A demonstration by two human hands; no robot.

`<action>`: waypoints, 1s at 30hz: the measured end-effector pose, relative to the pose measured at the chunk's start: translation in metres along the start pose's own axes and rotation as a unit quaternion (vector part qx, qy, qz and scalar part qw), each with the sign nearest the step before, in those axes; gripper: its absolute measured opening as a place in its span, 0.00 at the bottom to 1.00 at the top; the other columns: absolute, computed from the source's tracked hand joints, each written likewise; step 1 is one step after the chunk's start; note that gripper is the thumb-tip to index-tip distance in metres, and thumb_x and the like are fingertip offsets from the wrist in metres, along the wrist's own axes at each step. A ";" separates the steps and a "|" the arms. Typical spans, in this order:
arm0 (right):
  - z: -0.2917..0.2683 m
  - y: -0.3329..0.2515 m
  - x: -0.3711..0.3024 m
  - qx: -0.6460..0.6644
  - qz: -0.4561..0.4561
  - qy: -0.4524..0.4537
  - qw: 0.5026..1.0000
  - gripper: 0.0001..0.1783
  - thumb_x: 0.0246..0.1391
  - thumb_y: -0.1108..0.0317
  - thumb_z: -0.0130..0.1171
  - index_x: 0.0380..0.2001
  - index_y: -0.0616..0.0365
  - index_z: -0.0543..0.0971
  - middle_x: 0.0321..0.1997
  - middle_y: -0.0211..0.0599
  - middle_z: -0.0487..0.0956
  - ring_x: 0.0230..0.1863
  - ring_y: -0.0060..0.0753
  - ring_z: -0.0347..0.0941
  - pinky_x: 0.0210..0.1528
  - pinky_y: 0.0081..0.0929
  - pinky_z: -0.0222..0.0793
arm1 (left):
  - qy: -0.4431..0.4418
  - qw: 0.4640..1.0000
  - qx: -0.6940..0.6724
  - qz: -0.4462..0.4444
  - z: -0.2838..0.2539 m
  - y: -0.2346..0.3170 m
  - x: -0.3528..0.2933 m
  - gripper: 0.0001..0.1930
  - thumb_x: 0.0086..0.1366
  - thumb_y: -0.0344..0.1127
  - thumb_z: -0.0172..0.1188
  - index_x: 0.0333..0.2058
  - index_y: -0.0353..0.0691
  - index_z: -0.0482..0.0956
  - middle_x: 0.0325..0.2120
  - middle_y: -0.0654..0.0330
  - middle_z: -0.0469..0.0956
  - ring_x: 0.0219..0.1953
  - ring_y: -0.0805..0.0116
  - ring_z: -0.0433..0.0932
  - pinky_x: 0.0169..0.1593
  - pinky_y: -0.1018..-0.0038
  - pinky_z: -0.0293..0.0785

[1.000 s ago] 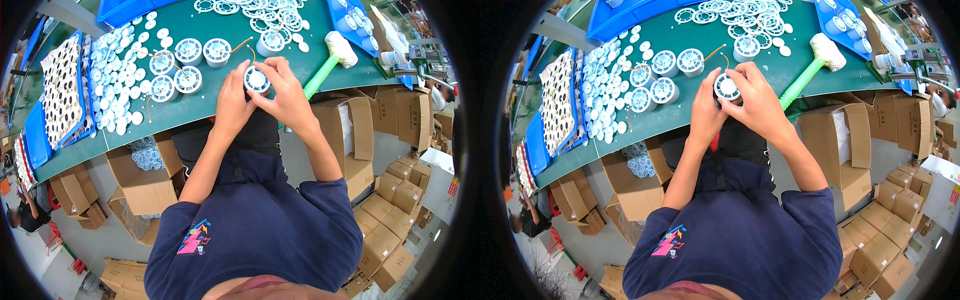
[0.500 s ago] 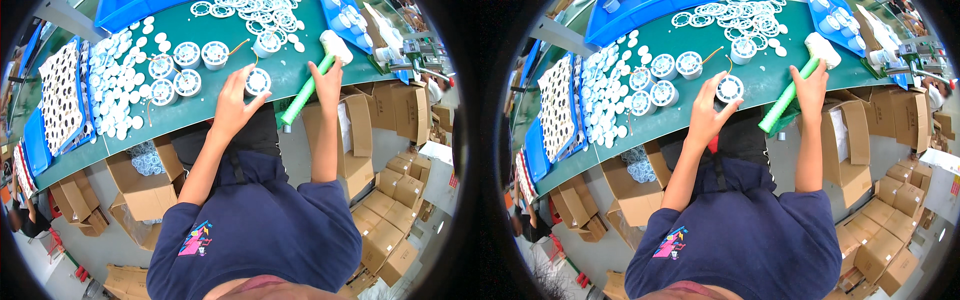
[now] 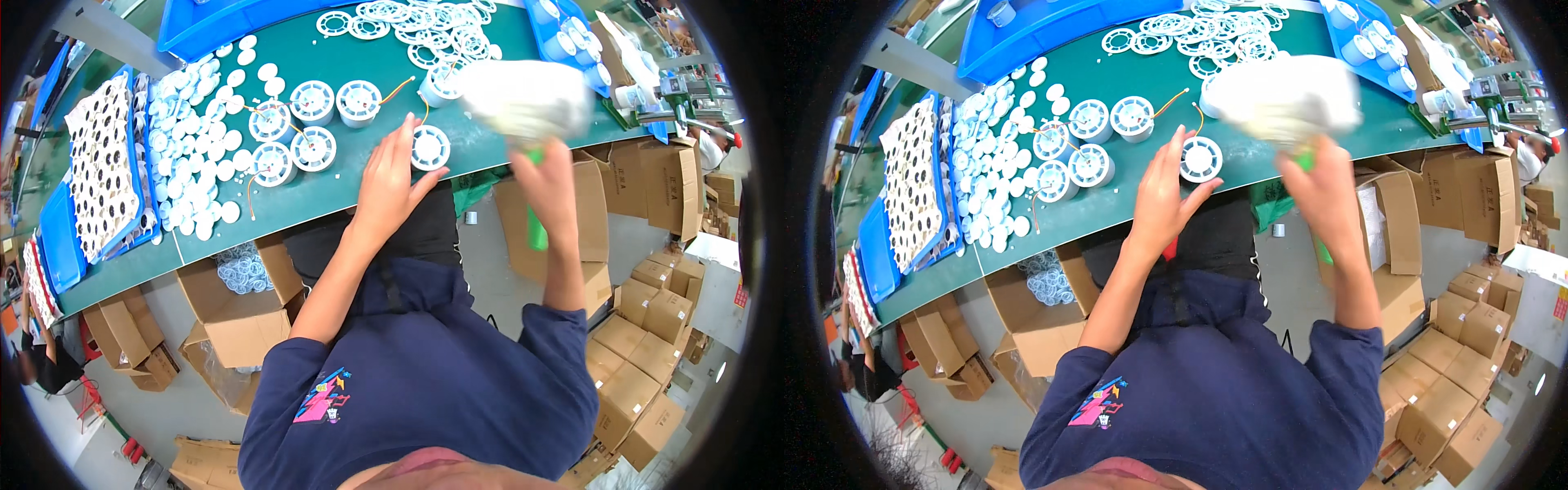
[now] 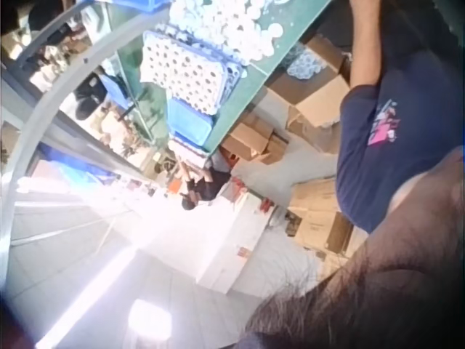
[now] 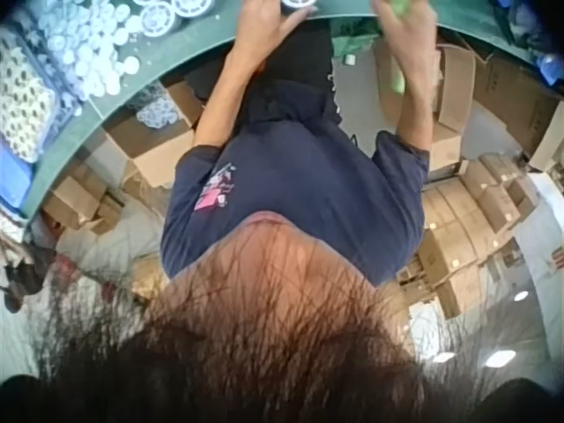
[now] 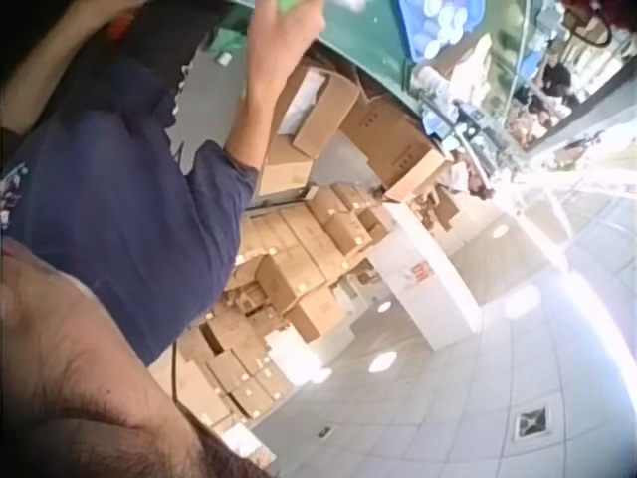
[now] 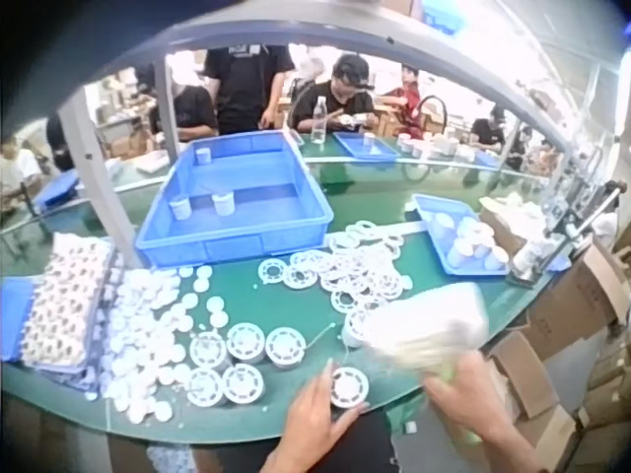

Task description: Manually assemble small electronic components on a factory production line using a mallet.

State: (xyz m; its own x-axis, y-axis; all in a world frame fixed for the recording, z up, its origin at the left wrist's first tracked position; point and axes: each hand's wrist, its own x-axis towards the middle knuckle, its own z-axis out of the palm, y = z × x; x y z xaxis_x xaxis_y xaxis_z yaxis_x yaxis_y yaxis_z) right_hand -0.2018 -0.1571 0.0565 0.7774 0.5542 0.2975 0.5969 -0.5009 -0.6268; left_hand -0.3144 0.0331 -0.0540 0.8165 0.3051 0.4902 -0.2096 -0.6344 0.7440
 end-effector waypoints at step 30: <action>-0.013 -0.021 0.049 -0.263 -0.022 -0.185 0.947 0.22 0.54 0.69 0.65 0.53 0.54 0.75 0.33 0.55 0.83 0.37 0.65 0.80 0.37 0.54 0.76 | 0.005 0.997 -0.013 -0.075 0.000 -0.003 -0.002 0.49 0.54 0.39 0.79 0.70 0.36 0.60 0.53 0.46 0.79 0.54 0.46 0.80 0.56 0.58 0.76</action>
State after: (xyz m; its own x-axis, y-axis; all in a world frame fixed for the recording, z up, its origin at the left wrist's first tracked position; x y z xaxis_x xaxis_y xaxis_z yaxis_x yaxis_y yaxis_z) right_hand -0.1740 -0.1279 0.0933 0.6848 0.7285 -0.0180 0.7190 -0.6795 -0.1462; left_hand -0.3154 0.0345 -0.0570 0.8343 0.4026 0.3766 -0.0995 -0.5620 0.8211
